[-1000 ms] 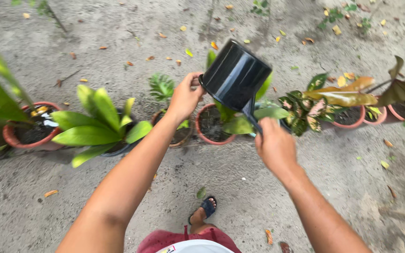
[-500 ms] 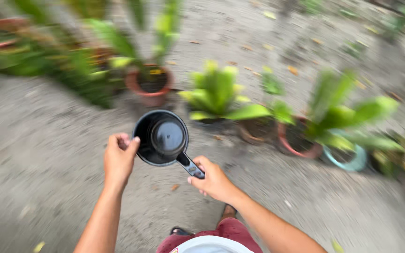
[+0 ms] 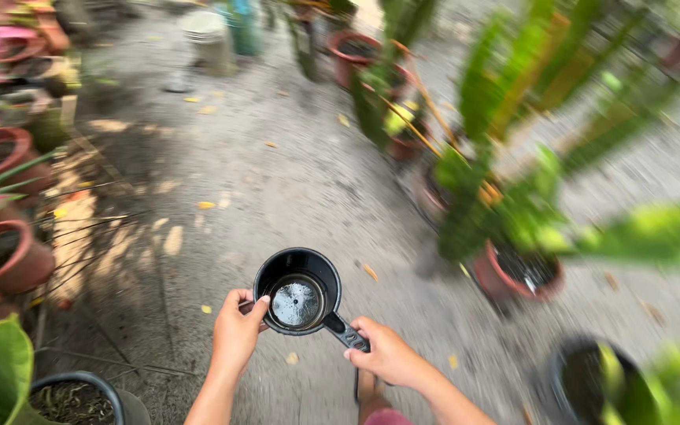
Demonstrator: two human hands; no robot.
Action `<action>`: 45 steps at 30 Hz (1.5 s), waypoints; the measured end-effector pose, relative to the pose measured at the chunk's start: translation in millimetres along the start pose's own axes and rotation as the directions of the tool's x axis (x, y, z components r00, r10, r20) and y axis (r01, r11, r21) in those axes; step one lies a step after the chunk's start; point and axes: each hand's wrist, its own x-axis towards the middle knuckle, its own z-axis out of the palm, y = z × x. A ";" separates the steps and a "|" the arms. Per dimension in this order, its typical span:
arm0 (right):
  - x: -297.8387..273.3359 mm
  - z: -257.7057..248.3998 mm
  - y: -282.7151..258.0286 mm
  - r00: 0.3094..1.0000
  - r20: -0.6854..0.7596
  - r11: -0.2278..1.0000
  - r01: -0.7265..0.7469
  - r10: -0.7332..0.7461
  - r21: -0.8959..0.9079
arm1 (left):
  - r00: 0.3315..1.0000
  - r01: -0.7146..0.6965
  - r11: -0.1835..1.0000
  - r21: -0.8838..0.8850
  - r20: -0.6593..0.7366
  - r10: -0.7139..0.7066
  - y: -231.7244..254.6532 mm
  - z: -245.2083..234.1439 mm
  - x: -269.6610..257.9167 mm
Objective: The person waters various potted plants in a garden using a black dipper. They scoop water from several buckets and pour it directly onto the soil of each plant pot.
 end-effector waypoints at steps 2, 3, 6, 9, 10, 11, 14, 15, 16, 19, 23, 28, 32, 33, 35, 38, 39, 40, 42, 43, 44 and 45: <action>55.8 -8.2 -14.6 0.989 0.061 0.990 0.131 -0.134 0.043 | 0.997 0.001 0.999 -0.037 -0.078 -0.004 15.3 -10.9 34.2; 85.4 -15.7 -25.5 0.989 0.111 0.994 0.091 -0.097 0.060 | 0.993 -0.004 0.999 -0.051 -0.120 -0.002 25.4 -16.2 51.5; 167.3 -37.6 -62.1 0.972 0.234 1.000 0.003 -0.001 -0.010 | 0.970 0.001 0.994 -0.107 -0.242 -0.027 56.3 -25.8 103.2; 249.3 -50.1 -91.1 0.950 0.313 0.994 0.033 0.003 -0.108 | 0.940 -0.033 0.978 -0.205 -0.339 -0.040 76.3 -38.2 159.7; 278.2 -50.9 -97.1 0.928 0.370 0.999 0.041 -0.028 -0.028 | 0.929 -0.048 0.969 -0.242 -0.368 -0.046 78.0 -43.1 176.6; 306.8 -50.6 -103.0 0.906 0.418 0.998 0.044 -0.062 0.053 | 0.916 -0.042 0.968 -0.247 -0.396 -0.061 79.3 -50.1 193.4; 384.1 -44.3 -114.9 0.788 0.616 0.997 -0.032 -0.020 0.072 | 0.877 -0.013 0.970 -0.244 -0.468 -0.106 77.8 -69.4 246.1; 410.7 -41.6 -119.0 0.762 0.648 0.995 -0.060 -0.003 0.076 | 0.865 0.007 0.974 -0.228 -0.487 -0.120 77.0 -77.1 265.9; 437.2 -40.0 -122.6 0.735 0.678 0.993 -0.089 0.013 0.077 | 0.853 0.027 0.977 -0.213 -0.505 -0.134 76.8 -86.0 288.5; 525.6 -25.6 -132.6 0.717 0.696 0.987 -0.136 0.038 0.086 | 0.830 0.005 0.995 -0.103 -0.555 -0.061 77.6 -112.2 370.8; 637.1 -18.5 -161.6 0.806 0.584 0.983 -0.171 0.099 0.069 | 0.753 -0.381 0.909 0.172 -0.513 0.413 110.5 -149.3 508.3; 754.6 -28.7 -191.5 0.858 0.482 0.954 -0.272 0.180 0.127 | 0.819 -0.348 0.921 0.177 -0.420 0.390 172.4 -160.8 665.3; 862.9 -42.3 -190.6 0.867 0.458 0.950 -0.284 0.197 0.129 | 0.865 -0.270 0.922 0.277 -0.351 0.359 216.8 -159.8 771.5; 893.5 -46.1 -188.8 0.869 0.476 0.961 -0.231 0.134 0.152 | 0.858 -0.283 0.911 0.300 -0.345 0.380 224.9 -160.1 799.3; 958.2 -53.5 -191.6 0.861 0.509 0.973 -0.120 0.001 0.200 | 0.853 -0.292 0.902 0.318 -0.340 0.396 239.8 -160.6 854.7; 1053.7 -67.6 -213.2 0.851 0.512 0.958 -0.233 0.119 0.165 | 0.854 -0.269 0.914 0.304 -0.363 0.372 262.7 -164.5 936.6; 1085.7 -71.0 -223.3 0.835 0.540 0.963 -0.223 0.107 0.154 | 0.851 -0.250 0.920 0.302 -0.384 0.358 271.0 -169.2 962.9; 1118.9 -74.3 -233.7 0.818 0.568 0.967 -0.212 0.095 0.144 | 0.848 -0.232 0.926 0.299 -0.405 0.343 279.5 -173.9 989.2; 1185.6 -75.6 -253.2 0.793 0.605 0.970 -0.196 0.072 0.141 | 0.826 -0.220 0.929 0.298 -0.449 0.340 295.2 -185.1 1038.4; 1214.9 -72.7 -260.6 0.782 0.620 0.970 -0.197 0.068 0.143 | 0.820 -0.205 0.932 0.299 -0.468 0.330 300.4 -191.6 1059.3; 1242.8 -68.8 -267.2 0.770 0.635 0.969 -0.199 0.063 0.144 | 0.816 -0.193 0.942 0.275 -0.488 0.310 306.2 -199.3 1082.5; 1269.4 -64.4 -272.6 0.764 0.642 0.970 -0.200 0.064 0.140 | 0.812 -0.180 0.951 0.250 -0.509 0.287 311.1 -207.2 1105.7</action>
